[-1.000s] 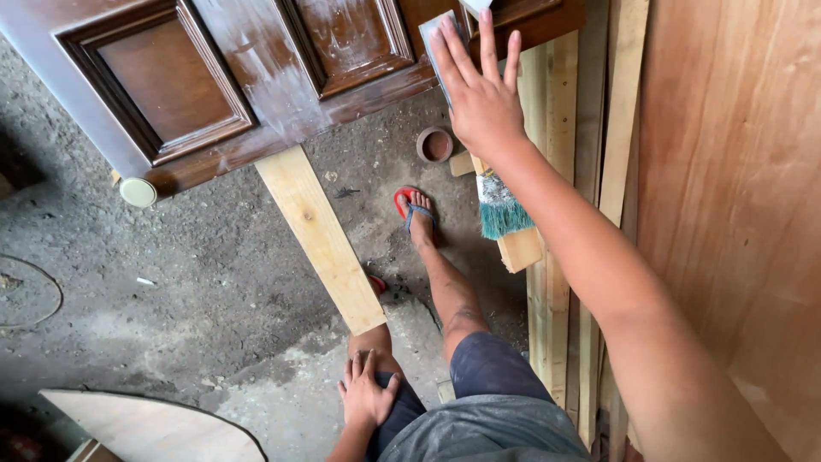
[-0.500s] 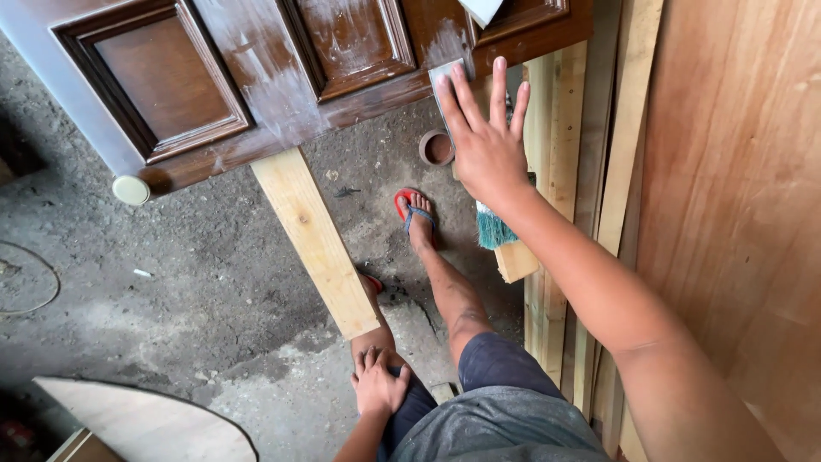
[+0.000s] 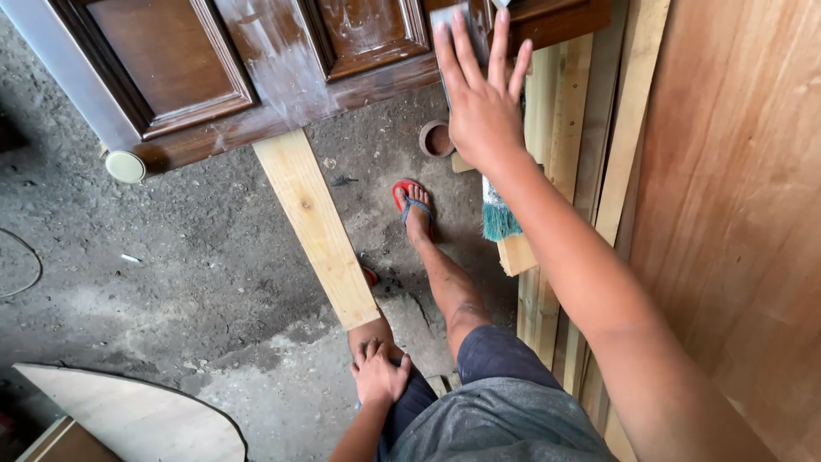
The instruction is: Sanding a wooden door to smooth the surface and remove filler residue using sandpaper.
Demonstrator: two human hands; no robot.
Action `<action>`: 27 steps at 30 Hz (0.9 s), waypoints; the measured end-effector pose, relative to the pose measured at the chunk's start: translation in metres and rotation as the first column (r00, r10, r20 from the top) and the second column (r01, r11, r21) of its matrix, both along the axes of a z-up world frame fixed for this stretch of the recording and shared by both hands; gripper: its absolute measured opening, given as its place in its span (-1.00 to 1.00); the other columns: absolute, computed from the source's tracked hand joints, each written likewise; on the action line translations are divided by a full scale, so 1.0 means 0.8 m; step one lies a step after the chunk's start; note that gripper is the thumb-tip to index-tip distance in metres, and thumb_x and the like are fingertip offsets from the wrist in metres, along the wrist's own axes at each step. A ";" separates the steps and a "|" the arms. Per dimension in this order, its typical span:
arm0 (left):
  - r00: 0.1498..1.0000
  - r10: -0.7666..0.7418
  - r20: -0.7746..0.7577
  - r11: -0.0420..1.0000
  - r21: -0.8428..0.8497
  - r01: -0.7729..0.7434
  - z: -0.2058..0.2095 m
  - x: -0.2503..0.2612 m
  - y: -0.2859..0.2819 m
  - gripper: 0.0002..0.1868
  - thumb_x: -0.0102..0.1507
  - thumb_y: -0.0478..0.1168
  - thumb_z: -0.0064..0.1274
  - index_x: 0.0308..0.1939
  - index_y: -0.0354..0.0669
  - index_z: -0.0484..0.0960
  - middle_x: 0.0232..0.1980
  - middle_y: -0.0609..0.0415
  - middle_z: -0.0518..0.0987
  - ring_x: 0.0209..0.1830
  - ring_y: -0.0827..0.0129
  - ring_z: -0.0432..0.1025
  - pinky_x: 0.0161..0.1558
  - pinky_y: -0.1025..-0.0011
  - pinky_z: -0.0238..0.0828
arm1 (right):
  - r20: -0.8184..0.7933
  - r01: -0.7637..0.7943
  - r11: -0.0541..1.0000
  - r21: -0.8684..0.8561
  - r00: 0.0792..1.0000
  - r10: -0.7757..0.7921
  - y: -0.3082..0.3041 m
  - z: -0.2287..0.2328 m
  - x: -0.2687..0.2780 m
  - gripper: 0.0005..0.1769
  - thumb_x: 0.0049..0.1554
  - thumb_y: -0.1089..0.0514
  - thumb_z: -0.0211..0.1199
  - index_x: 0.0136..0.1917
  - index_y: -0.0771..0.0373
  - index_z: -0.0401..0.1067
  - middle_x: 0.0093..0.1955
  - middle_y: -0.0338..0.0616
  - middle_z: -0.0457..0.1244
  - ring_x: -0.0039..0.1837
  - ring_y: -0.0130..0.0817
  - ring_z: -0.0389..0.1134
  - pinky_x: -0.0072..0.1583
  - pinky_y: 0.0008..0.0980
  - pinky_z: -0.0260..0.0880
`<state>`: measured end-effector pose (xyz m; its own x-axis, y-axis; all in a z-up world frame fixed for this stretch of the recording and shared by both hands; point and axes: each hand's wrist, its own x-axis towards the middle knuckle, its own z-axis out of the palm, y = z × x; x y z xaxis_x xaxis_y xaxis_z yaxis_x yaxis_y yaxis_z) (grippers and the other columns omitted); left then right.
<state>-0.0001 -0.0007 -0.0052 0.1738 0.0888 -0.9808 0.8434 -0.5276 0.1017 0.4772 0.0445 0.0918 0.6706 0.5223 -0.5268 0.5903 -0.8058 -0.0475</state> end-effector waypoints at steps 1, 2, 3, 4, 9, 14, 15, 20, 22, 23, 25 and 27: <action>1.000 -0.003 0.003 1.000 -0.001 0.003 0.000 0.002 0.001 -0.28 0.22 0.31 -0.19 0.31 -0.01 0.47 0.60 0.15 0.19 0.68 0.14 -0.19 0.50 -0.16 -0.15 | 0.003 0.003 1.000 -0.001 1.000 -0.003 -0.013 -0.002 -0.010 0.08 0.22 0.57 0.02 0.76 0.02 -0.46 0.78 -0.27 -0.56 0.63 0.25 -0.76 0.54 0.50 -0.69; 1.000 -0.003 0.005 1.000 -0.004 0.003 0.000 0.003 0.003 -0.28 0.22 0.30 -0.19 0.31 0.00 0.47 0.60 0.15 0.19 0.68 0.13 -0.19 0.50 -0.17 -0.14 | 0.004 -0.009 1.000 0.028 1.000 0.009 -0.025 -0.004 -0.019 0.11 0.18 0.56 0.03 0.75 0.00 -0.44 0.78 -0.26 -0.53 0.63 0.31 -0.75 0.52 0.54 -0.66; 1.000 0.001 0.002 1.000 -0.008 -0.001 0.001 0.002 0.002 -0.29 0.22 0.30 -0.19 0.32 0.01 0.47 0.59 0.14 0.20 0.68 0.12 -0.19 0.50 -0.17 -0.13 | 0.000 -0.024 0.998 0.055 1.000 0.024 -0.038 -0.008 -0.031 0.13 0.14 0.55 0.04 0.75 -0.02 -0.43 0.79 -0.25 -0.50 0.63 0.37 -0.73 0.50 0.57 -0.64; 1.000 0.001 0.000 1.000 -0.010 -0.001 0.001 0.003 0.003 -0.29 0.22 0.30 -0.19 0.32 0.01 0.47 0.59 0.14 0.20 0.68 0.12 -0.19 0.50 -0.17 -0.13 | -0.002 -0.025 0.998 0.053 1.000 0.025 -0.032 -0.005 -0.028 0.13 0.14 0.55 0.04 0.75 -0.02 -0.43 0.79 -0.25 -0.50 0.63 0.37 -0.73 0.50 0.57 -0.64; 1.000 -0.016 0.021 1.000 0.004 0.016 -0.002 0.003 0.003 -0.27 0.21 0.32 -0.20 0.29 -0.02 0.49 0.56 0.10 0.25 0.67 0.08 -0.15 0.51 -0.15 -0.15 | 0.041 0.029 0.999 0.036 0.999 -0.030 0.003 -0.005 -0.004 0.06 0.20 0.52 0.03 0.75 -0.03 -0.37 0.79 -0.27 -0.46 0.62 0.29 -0.72 0.53 0.52 -0.64; 1.000 -0.002 0.022 1.000 0.016 0.002 -0.005 -0.002 0.002 -0.30 0.20 0.31 -0.17 0.27 0.02 0.50 0.55 0.16 0.27 0.66 0.15 -0.14 0.50 -0.12 -0.12 | -0.061 0.053 0.998 -0.036 0.997 -0.055 -0.044 0.013 -0.045 0.00 0.32 0.27 0.08 0.74 -0.12 -0.49 0.77 -0.36 -0.58 0.62 0.14 -0.81 0.52 0.46 -0.76; 1.000 0.011 0.015 1.000 0.016 -0.011 -0.004 -0.004 0.001 -0.29 0.20 0.31 -0.17 0.30 0.03 0.49 0.55 0.17 0.28 0.66 0.18 -0.14 0.50 -0.10 -0.11 | -0.112 0.074 0.996 -0.054 0.990 -0.080 -0.055 0.015 -0.053 -0.07 0.33 0.22 -0.02 0.73 -0.15 -0.49 0.76 -0.43 -0.60 0.62 0.06 -0.85 0.51 0.40 -0.83; 1.000 0.000 -0.001 1.000 0.004 0.000 -0.003 0.006 0.007 -0.30 0.22 0.32 -0.19 0.28 0.03 0.50 0.55 0.16 0.27 0.66 0.16 -0.14 0.52 -0.11 -0.15 | -0.012 0.030 0.998 0.050 0.999 -0.029 -0.027 -0.001 -0.014 -0.05 0.28 0.36 0.01 0.74 0.01 -0.41 0.79 -0.29 -0.47 0.62 0.15 -0.77 0.52 0.45 -0.74; 1.000 -0.001 0.003 1.000 0.008 0.001 -0.004 0.001 0.005 -0.32 0.22 0.32 -0.18 0.26 0.05 0.52 0.54 0.16 0.28 0.66 0.14 -0.12 0.52 -0.11 -0.15 | 0.010 -0.001 0.997 0.072 1.000 0.000 -0.025 -0.009 -0.011 -0.01 0.24 0.37 0.11 0.75 0.05 -0.33 0.78 -0.26 -0.45 0.63 0.25 -0.71 0.52 0.54 -0.65; 1.000 0.004 0.003 1.000 0.009 -0.004 -0.005 0.001 0.005 -0.32 0.21 0.32 -0.18 0.25 0.05 0.53 0.54 0.17 0.28 0.65 0.16 -0.12 0.51 -0.10 -0.13 | 0.003 -0.003 0.998 0.060 1.000 0.003 -0.029 -0.008 -0.013 0.00 0.28 0.27 0.18 0.75 0.04 -0.37 0.78 -0.25 -0.46 0.63 0.21 -0.73 0.52 0.51 -0.67; 1.000 0.007 0.007 1.000 0.010 -0.007 -0.005 0.000 0.003 -0.33 0.21 0.32 -0.17 0.23 0.05 0.53 0.54 0.18 0.29 0.65 0.17 -0.11 0.50 -0.08 -0.11 | 0.000 -0.003 0.999 0.048 1.000 0.003 -0.037 -0.010 -0.011 0.02 0.32 0.18 0.25 0.74 0.03 -0.40 0.79 -0.23 -0.48 0.62 0.16 -0.76 0.52 0.49 -0.70; 1.000 0.022 0.003 1.000 0.016 -0.022 -0.006 -0.001 0.002 -0.33 0.20 0.32 -0.15 0.24 0.05 0.53 0.54 0.21 0.29 0.65 0.22 -0.11 0.49 -0.07 -0.09 | -0.067 0.032 0.999 -0.010 0.997 -0.033 -0.042 -0.016 -0.001 0.06 0.32 0.07 0.22 0.74 -0.13 -0.50 0.77 -0.37 -0.60 0.61 0.01 -0.86 0.52 0.41 -0.84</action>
